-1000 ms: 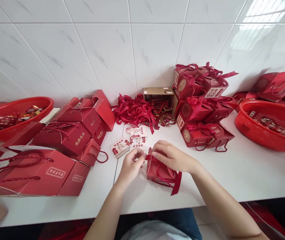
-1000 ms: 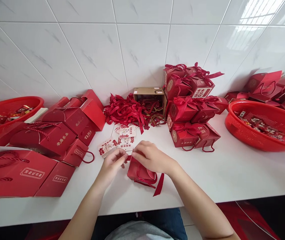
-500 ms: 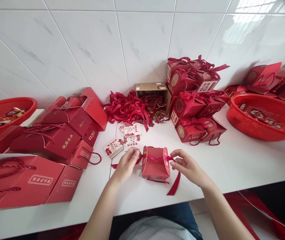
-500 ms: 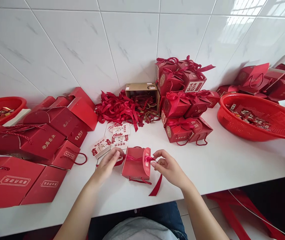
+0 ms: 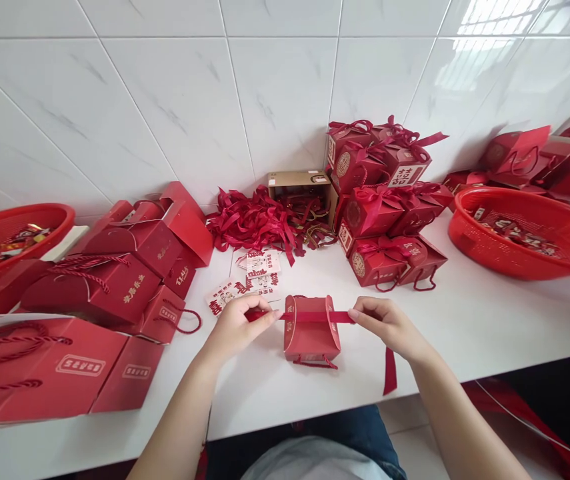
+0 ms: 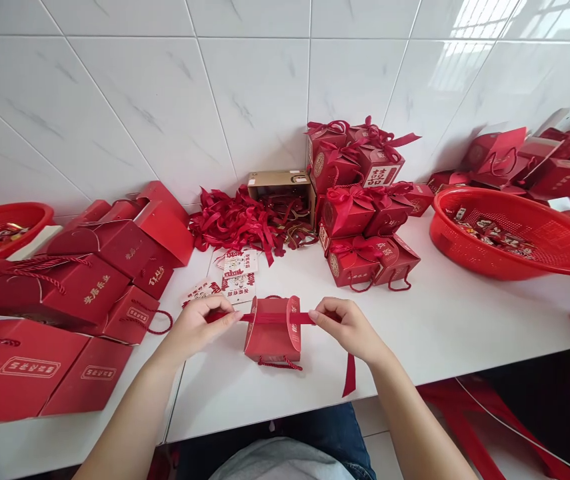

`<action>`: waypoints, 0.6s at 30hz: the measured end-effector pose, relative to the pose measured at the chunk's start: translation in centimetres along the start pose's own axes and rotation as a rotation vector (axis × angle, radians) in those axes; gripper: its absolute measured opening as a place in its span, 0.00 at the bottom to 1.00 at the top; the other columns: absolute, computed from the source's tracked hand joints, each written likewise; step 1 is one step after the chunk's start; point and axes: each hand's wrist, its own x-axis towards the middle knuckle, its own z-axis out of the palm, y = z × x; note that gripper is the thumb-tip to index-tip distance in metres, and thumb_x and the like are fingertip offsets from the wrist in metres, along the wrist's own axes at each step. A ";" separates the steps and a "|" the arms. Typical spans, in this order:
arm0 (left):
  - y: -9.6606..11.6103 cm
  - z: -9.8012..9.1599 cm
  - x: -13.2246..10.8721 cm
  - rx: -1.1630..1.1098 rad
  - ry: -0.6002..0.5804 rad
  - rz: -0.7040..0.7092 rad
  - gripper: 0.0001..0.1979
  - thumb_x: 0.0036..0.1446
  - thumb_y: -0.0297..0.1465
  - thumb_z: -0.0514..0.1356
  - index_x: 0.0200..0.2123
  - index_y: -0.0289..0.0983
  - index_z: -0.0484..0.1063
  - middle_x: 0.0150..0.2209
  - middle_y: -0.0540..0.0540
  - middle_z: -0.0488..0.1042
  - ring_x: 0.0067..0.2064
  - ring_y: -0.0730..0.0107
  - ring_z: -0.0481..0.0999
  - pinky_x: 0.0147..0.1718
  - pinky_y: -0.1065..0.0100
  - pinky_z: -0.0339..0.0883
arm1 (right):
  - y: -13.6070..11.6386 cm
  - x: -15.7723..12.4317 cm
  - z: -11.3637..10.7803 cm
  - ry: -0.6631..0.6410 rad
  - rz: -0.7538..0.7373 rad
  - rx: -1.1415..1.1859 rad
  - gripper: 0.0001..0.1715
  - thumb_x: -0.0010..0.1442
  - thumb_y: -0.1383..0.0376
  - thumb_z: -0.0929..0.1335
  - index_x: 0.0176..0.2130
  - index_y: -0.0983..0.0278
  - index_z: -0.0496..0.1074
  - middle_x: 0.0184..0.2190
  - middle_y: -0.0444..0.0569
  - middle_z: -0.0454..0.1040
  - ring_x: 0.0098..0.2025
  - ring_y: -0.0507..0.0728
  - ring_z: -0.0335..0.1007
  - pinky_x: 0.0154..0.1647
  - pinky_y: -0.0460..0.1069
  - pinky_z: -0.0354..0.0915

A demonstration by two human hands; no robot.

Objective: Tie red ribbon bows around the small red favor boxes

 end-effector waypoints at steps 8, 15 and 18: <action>-4.2 1.6 -0.9 -0.087 -0.136 -0.129 0.22 0.56 0.47 0.58 0.18 0.38 0.63 0.20 0.54 0.59 0.24 0.72 0.59 0.24 0.71 0.52 | 2.7 0.1 0.3 -0.128 0.020 -0.133 0.24 0.64 0.49 0.63 0.25 0.63 0.65 0.22 0.40 0.56 0.26 0.51 0.49 0.28 0.47 0.51; -5.5 1.5 -0.8 -0.055 0.009 -0.191 0.24 0.53 0.49 0.59 0.18 0.38 0.59 0.19 0.55 0.57 0.22 0.73 0.59 0.23 0.71 0.53 | 4.5 0.0 0.7 -0.111 0.027 -0.091 0.25 0.64 0.48 0.62 0.26 0.63 0.68 0.22 0.42 0.63 0.27 0.52 0.59 0.30 0.47 0.59; -6.0 1.5 -1.2 0.001 0.218 -0.166 0.17 0.51 0.47 0.62 0.26 0.39 0.67 0.27 0.50 0.68 0.31 0.66 0.68 0.30 0.69 0.61 | 4.9 -0.5 1.3 0.095 -0.015 -0.138 0.20 0.62 0.49 0.64 0.35 0.62 0.71 0.35 0.48 0.72 0.37 0.57 0.67 0.38 0.50 0.64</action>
